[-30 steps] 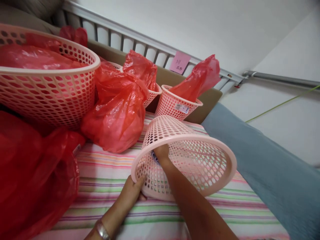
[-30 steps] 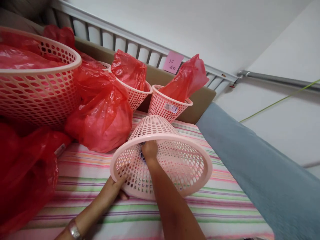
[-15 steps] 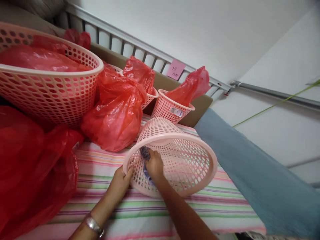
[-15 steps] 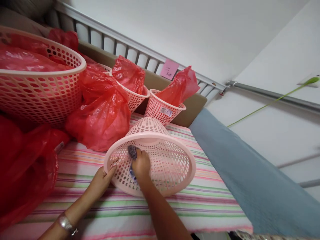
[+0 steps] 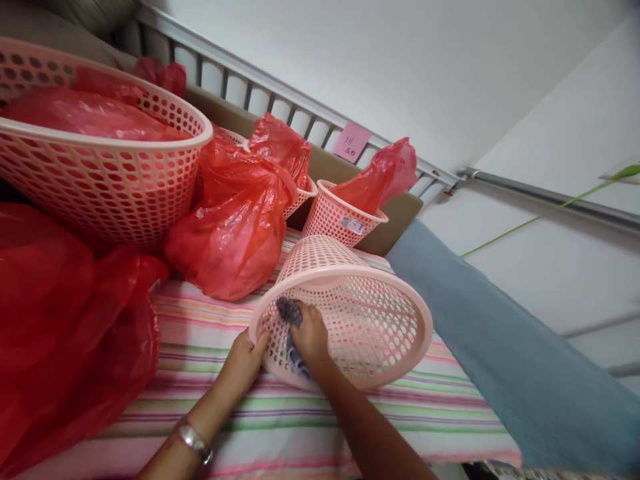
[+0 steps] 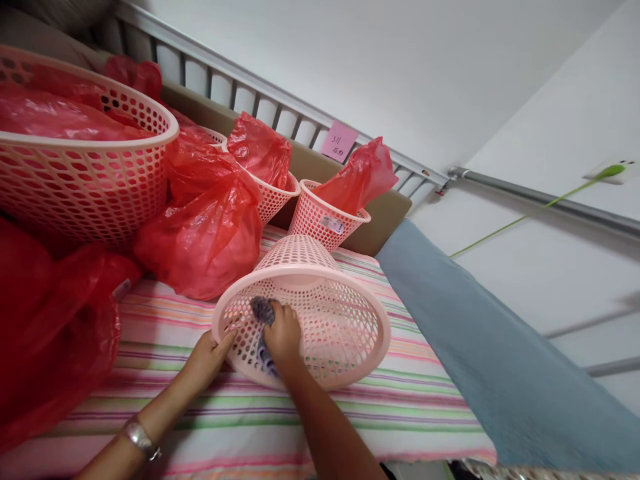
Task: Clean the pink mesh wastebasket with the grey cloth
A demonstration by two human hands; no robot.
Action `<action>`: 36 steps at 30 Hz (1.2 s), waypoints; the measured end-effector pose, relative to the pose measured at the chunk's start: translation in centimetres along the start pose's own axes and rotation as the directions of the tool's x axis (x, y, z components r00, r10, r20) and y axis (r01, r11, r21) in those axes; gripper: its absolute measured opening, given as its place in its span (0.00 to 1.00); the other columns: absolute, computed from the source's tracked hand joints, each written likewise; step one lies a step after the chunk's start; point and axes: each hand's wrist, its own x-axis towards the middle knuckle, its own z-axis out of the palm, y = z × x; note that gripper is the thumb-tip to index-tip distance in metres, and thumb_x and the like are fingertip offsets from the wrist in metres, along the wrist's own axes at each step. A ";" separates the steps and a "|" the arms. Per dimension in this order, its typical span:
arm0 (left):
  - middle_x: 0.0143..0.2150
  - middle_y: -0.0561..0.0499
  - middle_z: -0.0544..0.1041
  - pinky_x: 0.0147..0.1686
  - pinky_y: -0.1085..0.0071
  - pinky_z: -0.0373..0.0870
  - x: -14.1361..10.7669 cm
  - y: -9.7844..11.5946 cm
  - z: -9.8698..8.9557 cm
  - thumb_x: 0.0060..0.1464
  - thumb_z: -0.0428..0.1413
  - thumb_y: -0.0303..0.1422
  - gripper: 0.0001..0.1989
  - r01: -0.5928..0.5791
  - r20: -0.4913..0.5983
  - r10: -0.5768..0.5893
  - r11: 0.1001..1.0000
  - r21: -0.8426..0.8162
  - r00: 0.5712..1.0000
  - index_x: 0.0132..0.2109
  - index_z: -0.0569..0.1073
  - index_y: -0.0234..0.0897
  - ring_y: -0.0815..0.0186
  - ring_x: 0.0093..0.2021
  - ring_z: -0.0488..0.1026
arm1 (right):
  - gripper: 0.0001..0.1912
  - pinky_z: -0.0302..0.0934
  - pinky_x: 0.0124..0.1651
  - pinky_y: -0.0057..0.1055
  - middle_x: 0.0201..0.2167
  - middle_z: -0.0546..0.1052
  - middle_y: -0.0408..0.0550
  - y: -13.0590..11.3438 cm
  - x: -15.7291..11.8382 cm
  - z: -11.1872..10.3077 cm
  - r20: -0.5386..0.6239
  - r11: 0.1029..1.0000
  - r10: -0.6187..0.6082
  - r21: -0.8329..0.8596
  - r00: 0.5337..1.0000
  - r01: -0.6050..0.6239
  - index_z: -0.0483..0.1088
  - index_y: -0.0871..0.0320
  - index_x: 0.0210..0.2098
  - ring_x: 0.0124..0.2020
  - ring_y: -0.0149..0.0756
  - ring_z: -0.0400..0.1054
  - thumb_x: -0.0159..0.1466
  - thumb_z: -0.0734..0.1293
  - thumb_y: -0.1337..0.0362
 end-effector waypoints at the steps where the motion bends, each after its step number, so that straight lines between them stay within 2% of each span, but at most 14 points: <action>1: 0.39 0.44 0.81 0.45 0.63 0.69 0.0 -0.1 0.0 0.52 0.50 0.38 0.19 -0.003 0.003 0.003 1.000 -0.002 1.000 0.44 0.75 0.29 0.54 0.44 0.74 | 0.23 0.53 0.48 0.31 0.41 0.70 0.50 0.3 1.6 0.5 -0.012 0.999 0.030 -0.045 0.999 -0.031 0.64 0.57 0.50 0.45 0.39 0.61 0.54 0.61 0.70; 4: 0.49 0.43 0.76 0.49 0.63 0.66 0.0 -0.3 0.2 0.52 0.50 0.38 0.21 -0.001 0.009 0.001 1.000 -0.001 1.000 0.50 0.72 0.30 0.54 0.50 0.71 | 0.21 0.53 0.45 0.31 0.40 0.70 0.52 1.0 5.9 1.9 -0.035 0.988 0.087 -0.124 0.996 -0.091 0.64 0.59 0.50 0.43 0.41 0.62 0.55 0.61 0.68; 7: 0.48 0.44 0.77 0.50 0.63 0.66 -0.2 -0.1 0.4 0.53 0.49 0.38 0.21 0.011 0.028 -0.011 1.000 -0.002 1.000 0.50 0.72 0.31 0.55 0.49 0.71 | 0.18 0.52 0.46 0.33 0.42 0.70 0.56 1.8 8.8 3.1 -0.039 0.984 0.122 -0.123 0.992 -0.126 0.65 0.62 0.48 0.45 0.43 0.62 0.59 0.59 0.67; 10: 0.45 0.44 0.79 0.48 0.62 0.67 -0.3 0.2 0.8 0.54 0.48 0.38 0.20 0.031 0.063 -0.030 0.999 -0.019 0.998 0.48 0.73 0.30 0.55 0.46 0.73 | 0.16 0.52 0.46 0.34 0.42 0.71 0.56 2.4 10.1 3.8 -0.034 0.982 0.143 -0.117 0.989 -0.146 0.67 0.62 0.46 0.45 0.44 0.62 0.61 0.56 0.66; 13: 0.44 0.43 0.79 0.49 0.62 0.67 -0.4 0.2 1.1 0.55 0.48 0.39 0.20 0.045 0.066 -0.042 0.998 -0.037 0.997 0.47 0.73 0.30 0.55 0.46 0.73 | 0.15 0.52 0.46 0.33 0.42 0.71 0.54 2.4 9.8 3.7 -0.027 0.983 0.139 -0.116 0.990 -0.142 0.68 0.60 0.45 0.45 0.42 0.62 0.61 0.56 0.67; 16: 0.43 0.43 0.79 0.53 0.61 0.63 -0.5 -0.2 1.4 0.54 0.48 0.40 0.21 0.035 0.051 -0.033 0.999 -0.040 0.998 0.47 0.73 0.29 0.55 0.46 0.73 | 0.16 0.52 0.45 0.32 0.41 0.70 0.53 1.5 8.2 3.0 -0.025 0.982 0.140 -0.122 0.990 -0.142 0.66 0.59 0.46 0.43 0.41 0.63 0.59 0.59 0.67; 18: 0.47 0.43 0.78 0.56 0.61 0.60 -0.5 -0.5 1.6 0.54 0.49 0.40 0.21 0.015 0.031 -0.014 0.998 -0.059 0.999 0.47 0.73 0.30 0.55 0.50 0.71 | 0.17 0.53 0.43 0.32 0.39 0.70 0.52 0.5 6.3 2.4 -0.025 0.980 0.149 -0.131 0.989 -0.151 0.66 0.59 0.47 0.41 0.41 0.63 0.57 0.61 0.67; 21: 0.52 0.44 0.75 0.58 0.62 0.56 -0.6 -0.9 1.7 0.52 0.51 0.41 0.22 0.012 -0.014 -0.013 0.995 -0.098 1.000 0.49 0.72 0.30 0.56 0.56 0.66 | 0.20 0.53 0.44 0.32 0.39 0.69 0.51 -1.1 2.3 1.3 -0.032 0.987 0.141 -0.077 0.989 -0.144 0.64 0.57 0.48 0.41 0.40 0.62 0.56 0.62 0.67; 24: 0.52 0.44 0.74 0.58 0.63 0.57 -0.7 -0.9 1.7 0.49 0.53 0.43 0.24 0.025 -0.020 -0.028 0.990 -0.135 0.999 0.49 0.72 0.30 0.56 0.56 0.66 | 0.21 0.53 0.47 0.33 0.41 0.69 0.50 -2.4 -2.2 -0.2 -0.028 0.995 0.085 0.053 0.996 -0.083 0.64 0.57 0.48 0.44 0.40 0.60 0.54 0.62 0.69; 29: 0.52 0.44 0.75 0.57 0.62 0.58 -0.6 0.1 0.7 0.50 0.53 0.42 0.23 0.013 -0.007 -0.014 0.995 -0.103 1.000 0.50 0.71 0.32 0.55 0.55 0.67 | 0.24 0.53 0.49 0.35 0.43 0.68 0.48 -2.6 -8.0 -2.2 0.015 0.985 0.014 0.171 1.000 -0.016 0.64 0.54 0.47 0.45 0.41 0.59 0.50 0.62 0.72; 33: 0.39 0.43 0.80 0.47 0.60 0.67 -0.4 1.1 -0.7 0.50 0.52 0.43 0.22 0.057 -0.038 -0.058 0.998 -0.010 0.998 0.43 0.74 0.28 0.51 0.44 0.74 | 0.25 0.53 0.48 0.36 0.44 0.68 0.47 -2.2 -9.2 -2.7 0.052 0.988 -0.028 0.156 0.998 0.019 0.65 0.51 0.47 0.46 0.42 0.59 0.49 0.62 0.72; 36: 0.37 0.42 0.81 0.42 0.62 0.70 -0.1 1.0 -0.9 0.50 0.52 0.42 0.22 0.070 -0.040 -0.072 0.997 -0.031 0.997 0.42 0.74 0.26 0.51 0.41 0.75 | 0.25 0.53 0.49 0.34 0.43 0.68 0.47 -2.0 -7.6 -2.3 0.039 0.990 0.005 0.144 0.999 -0.010 0.64 0.52 0.48 0.46 0.42 0.60 0.49 0.61 0.73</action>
